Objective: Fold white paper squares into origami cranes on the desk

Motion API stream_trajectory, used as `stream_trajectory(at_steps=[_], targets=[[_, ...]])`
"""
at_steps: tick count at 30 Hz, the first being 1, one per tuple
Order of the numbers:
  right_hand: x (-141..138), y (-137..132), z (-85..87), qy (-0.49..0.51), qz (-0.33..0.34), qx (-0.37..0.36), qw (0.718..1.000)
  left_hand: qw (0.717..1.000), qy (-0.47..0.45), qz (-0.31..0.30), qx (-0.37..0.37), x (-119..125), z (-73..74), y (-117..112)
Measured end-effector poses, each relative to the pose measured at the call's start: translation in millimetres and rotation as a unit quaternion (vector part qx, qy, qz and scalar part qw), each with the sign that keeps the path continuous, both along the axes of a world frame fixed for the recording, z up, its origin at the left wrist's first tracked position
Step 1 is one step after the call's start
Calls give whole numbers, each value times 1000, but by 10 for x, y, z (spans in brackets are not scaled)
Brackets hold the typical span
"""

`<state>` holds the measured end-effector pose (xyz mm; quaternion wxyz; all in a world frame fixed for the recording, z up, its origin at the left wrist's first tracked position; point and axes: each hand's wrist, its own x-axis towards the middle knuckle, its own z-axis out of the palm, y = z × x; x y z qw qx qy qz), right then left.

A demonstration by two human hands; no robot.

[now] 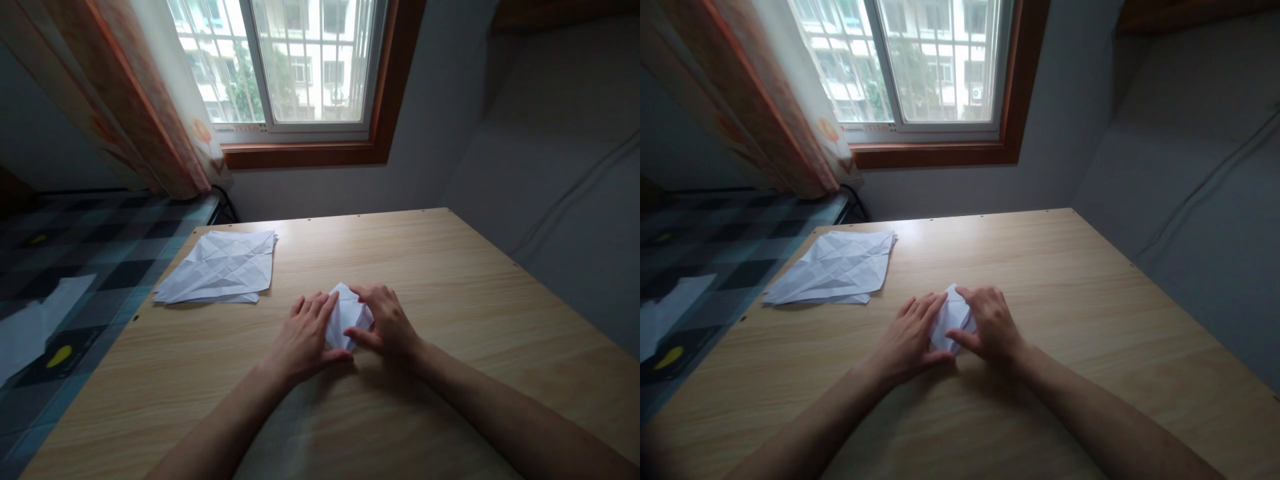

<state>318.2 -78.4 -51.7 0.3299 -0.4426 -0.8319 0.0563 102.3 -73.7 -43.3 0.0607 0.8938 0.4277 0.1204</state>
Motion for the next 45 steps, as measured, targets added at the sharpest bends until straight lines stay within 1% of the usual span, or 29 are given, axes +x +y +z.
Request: stream_trajectory(at_steps=[5, 9, 14, 18, 24, 26, 29, 32, 34, 39, 42, 45], targets=[[0, -8, 27, -39, 7, -45, 998, 996, -81, 5, 27, -9, 10, 5], [34, 17, 50, -51, 21, -77, 996, 994, -106, 4, 38, -35, 41, 23], [168, 95, 68, -44, 64, -89, 993, 992, -117, -27, 31, -82, 74, 65], [258, 162, 56, -40, 98, -87, 991, 992, -115, -36, 38, -120, 50, 97], [328, 217, 41, -30, 121, -70, 990, 991, -106, -58, 62, -156, 7, 134], [332, 230, 34, -20, 127, -56, 990, 990, -108, -59, 64, -153, 9, 137], [319, 247, 8, -7, 141, -17, 990, 989, -113, -55, 73, -139, 20, 129], [294, 249, -23, 4, 122, 9, 993, 990, -112, -51, 75, -129, 33, 115], [279, 241, -36, 15, 100, 5, 995, 991, -102, -51, 70, -128, 44, 108], [264, 231, -46, 59, 82, -11, 995, 994, -78, -48, 64, -139, 81, 100], [262, 235, -54, 104, 62, -29, 992, 993, -77, -57, 68, -141, 100, 96], [252, 235, -47, 143, 54, -75, 985, 992, -82, -54, 78, -134, 103, 91]])
